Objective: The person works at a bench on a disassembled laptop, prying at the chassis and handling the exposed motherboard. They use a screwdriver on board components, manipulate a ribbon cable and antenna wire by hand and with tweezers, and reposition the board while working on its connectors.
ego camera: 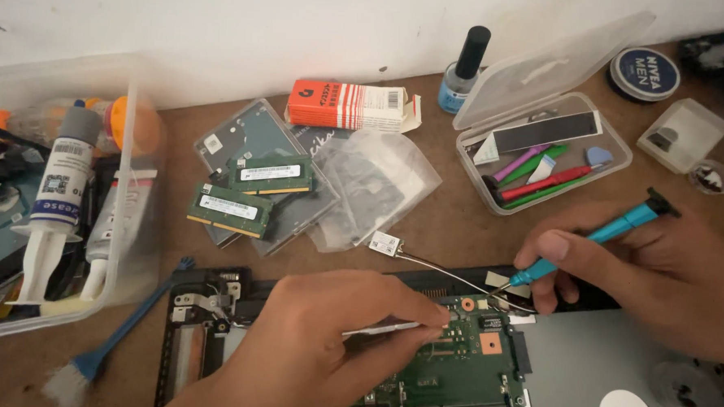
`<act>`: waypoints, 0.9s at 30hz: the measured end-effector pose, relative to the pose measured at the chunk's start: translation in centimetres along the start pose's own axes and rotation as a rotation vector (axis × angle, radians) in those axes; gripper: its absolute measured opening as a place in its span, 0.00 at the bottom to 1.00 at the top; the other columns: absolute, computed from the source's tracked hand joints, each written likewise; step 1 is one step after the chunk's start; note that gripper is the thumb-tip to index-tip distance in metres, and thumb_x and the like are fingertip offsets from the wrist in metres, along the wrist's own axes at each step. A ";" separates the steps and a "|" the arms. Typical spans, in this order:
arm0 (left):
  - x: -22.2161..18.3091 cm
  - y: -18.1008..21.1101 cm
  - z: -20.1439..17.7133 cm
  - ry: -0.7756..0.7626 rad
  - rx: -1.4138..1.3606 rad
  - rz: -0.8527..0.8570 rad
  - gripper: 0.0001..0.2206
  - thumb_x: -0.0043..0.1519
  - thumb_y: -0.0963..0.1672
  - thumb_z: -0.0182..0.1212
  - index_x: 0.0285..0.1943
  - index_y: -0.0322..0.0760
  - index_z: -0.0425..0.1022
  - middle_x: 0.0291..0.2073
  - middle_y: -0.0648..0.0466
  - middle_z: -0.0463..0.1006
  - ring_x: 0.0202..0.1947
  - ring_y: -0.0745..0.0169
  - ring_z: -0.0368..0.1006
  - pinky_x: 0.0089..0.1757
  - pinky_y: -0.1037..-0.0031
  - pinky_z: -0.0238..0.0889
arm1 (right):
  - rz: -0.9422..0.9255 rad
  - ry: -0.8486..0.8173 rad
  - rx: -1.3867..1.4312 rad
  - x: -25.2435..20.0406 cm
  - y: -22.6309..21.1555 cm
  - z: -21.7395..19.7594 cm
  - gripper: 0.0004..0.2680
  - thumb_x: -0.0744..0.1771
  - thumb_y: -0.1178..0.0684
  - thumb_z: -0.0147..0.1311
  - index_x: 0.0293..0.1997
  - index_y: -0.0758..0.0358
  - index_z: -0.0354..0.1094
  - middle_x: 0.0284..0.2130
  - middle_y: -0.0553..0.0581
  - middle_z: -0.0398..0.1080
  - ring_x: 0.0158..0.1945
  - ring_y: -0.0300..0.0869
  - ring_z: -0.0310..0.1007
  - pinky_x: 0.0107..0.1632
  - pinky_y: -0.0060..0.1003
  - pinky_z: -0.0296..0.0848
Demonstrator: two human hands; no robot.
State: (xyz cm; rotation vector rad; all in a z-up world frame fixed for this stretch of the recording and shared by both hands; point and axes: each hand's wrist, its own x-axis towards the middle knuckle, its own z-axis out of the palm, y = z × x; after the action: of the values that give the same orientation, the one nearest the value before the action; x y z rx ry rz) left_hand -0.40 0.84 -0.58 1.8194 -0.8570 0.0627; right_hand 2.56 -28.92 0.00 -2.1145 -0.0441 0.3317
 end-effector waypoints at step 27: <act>-0.4 0.5 0.3 -0.041 0.106 0.106 0.04 0.67 0.39 0.59 0.48 0.37 0.75 0.43 0.54 0.84 0.37 0.59 0.80 0.38 0.72 0.72 | -0.195 -0.132 0.089 0.2 -1.5 0.1 0.15 0.70 0.52 0.49 0.29 0.70 0.81 0.17 0.60 0.80 0.22 0.42 0.78 0.25 0.34 0.73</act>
State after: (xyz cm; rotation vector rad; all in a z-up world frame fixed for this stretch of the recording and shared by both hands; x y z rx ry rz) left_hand -1.08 0.74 -0.52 1.8783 -0.9955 0.1414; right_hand 2.89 -27.98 1.15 -1.9788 -0.3061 0.3493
